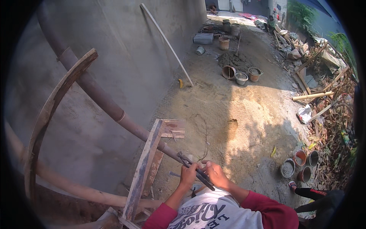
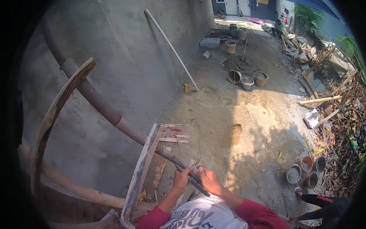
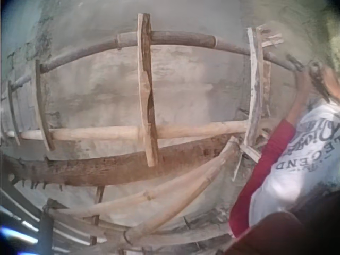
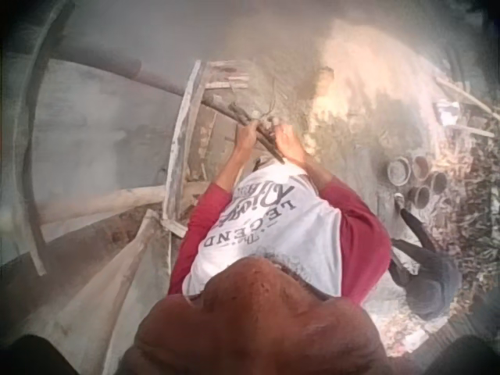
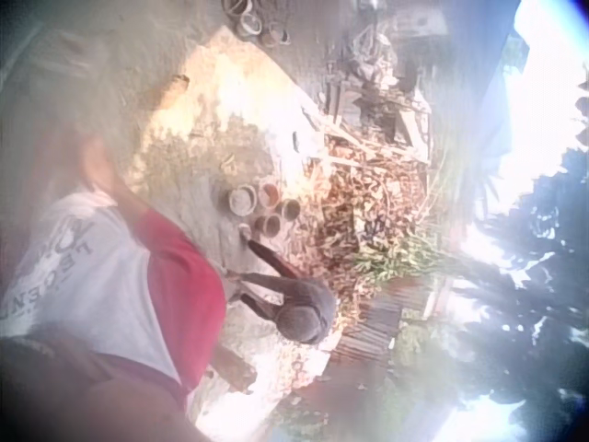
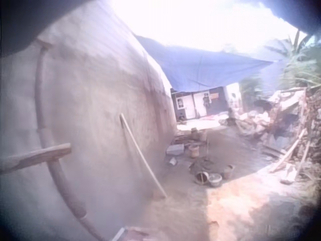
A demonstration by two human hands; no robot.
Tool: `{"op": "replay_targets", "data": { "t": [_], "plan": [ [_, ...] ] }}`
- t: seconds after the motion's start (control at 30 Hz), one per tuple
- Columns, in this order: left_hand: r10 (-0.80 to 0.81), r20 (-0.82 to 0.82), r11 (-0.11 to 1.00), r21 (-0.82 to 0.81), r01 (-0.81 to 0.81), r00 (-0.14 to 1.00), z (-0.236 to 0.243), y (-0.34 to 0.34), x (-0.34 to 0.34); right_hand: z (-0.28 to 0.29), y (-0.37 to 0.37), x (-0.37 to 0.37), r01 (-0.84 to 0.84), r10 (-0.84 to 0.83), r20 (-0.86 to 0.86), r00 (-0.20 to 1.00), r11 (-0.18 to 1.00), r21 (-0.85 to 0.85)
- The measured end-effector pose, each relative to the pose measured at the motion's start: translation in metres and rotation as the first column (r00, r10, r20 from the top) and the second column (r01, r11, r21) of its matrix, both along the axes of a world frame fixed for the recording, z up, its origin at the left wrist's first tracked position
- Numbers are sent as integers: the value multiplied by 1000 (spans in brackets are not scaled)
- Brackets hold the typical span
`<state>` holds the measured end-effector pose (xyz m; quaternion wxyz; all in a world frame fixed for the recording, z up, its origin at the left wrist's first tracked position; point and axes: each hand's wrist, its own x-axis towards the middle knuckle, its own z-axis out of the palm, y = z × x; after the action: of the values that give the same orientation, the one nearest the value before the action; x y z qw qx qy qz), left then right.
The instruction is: The person uses pliers to cut wire bindings on a bamboo scaffolding structure and removes the bamboo poles. They then kneel on the ground and use a rebar rod to pry apart and separate pieces of wood.
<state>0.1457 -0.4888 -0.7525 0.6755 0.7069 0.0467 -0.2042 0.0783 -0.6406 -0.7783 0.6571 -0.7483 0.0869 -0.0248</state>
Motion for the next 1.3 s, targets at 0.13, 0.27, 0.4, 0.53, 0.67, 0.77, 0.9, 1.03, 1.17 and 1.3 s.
{"op": "replay_targets", "data": {
  "t": [0.13, 0.27, 0.4, 0.53, 0.67, 0.77, 0.9, 1.03, 1.17, 1.3],
  "plan": [
    [-14, 113, 983, 181, -7, 994, -14, 20, -9, 31, -4, 50, 85, -86, 3, 996, 982, 166],
    [5, 3, 982, 187, -6, 1000, -31, 19, -21, 41, -19, 69, 8, -4, -17, 1000, 982, 189],
    [-60, -70, 953, 292, 78, 996, -31, 35, -17, 53, -11, 81, -18, 55, -107, 993, 950, 313],
    [-6, 180, 976, 216, -33, 984, -45, 31, -14, 34, -32, 94, 13, -10, -15, 1000, 970, 242],
    [30, 150, 999, 18, -33, 988, -16, 21, -19, 36, -94, 120, 183, -186, 149, 971, 982, 36],
    [-70, -356, 928, -367, -70, 932, -29, 37, -13, 35, -153, 147, 275, -260, 203, 944, 960, -48],
    [17, -525, 912, -340, -228, 851, -61, 47, -16, -18, -243, 163, 352, -340, 99, 935, 925, -142],
    [14, -574, 895, -358, -266, 819, -73, 52, -22, -100, -304, 128, 441, -498, -25, 867, 789, -428],
    [61, -589, 898, -319, -301, 806, -76, 59, -18, -189, -280, 44, 306, -628, -325, 707, 686, -660],
    [84, -552, 907, -304, -293, 830, -69, 68, -16, -323, -203, -119, 55, -556, -549, 624, 732, -679]
  ]
}}
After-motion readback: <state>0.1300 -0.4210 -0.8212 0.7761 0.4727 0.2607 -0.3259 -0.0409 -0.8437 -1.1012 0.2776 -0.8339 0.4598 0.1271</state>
